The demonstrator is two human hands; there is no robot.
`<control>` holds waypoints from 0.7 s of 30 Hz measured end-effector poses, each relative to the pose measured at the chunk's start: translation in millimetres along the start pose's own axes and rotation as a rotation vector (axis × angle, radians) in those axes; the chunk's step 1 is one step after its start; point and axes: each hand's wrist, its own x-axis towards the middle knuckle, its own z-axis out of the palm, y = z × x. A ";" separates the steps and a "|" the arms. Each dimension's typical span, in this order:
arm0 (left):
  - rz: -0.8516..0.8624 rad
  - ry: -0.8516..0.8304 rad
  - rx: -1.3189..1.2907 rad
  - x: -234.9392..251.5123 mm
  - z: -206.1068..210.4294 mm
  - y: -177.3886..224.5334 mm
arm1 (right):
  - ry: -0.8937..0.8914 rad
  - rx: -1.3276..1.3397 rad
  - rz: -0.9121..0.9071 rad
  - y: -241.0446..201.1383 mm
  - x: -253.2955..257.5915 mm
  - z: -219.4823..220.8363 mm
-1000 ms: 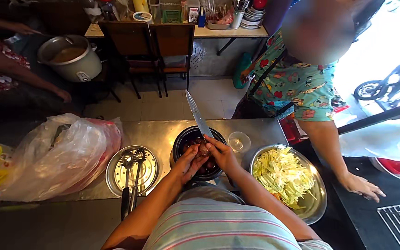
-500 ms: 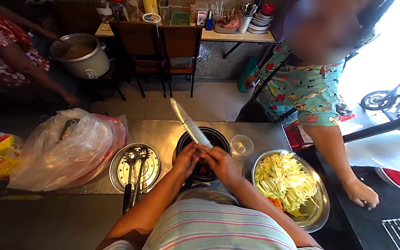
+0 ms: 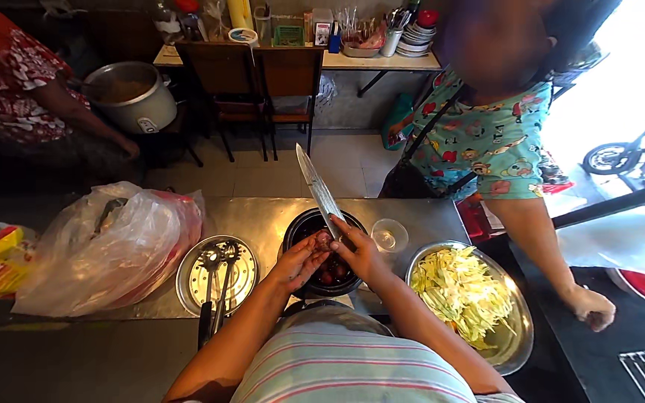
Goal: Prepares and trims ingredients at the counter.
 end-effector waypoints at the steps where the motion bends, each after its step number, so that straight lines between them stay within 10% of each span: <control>1: -0.030 -0.009 -0.025 -0.7 0.4 -0.5 | -0.008 0.082 -0.028 -1.1 -0.9 0.7; 21: -0.106 -0.085 -0.240 -0.6 4.9 -11.9 | -0.017 0.515 0.104 -17.1 -13.2 3.4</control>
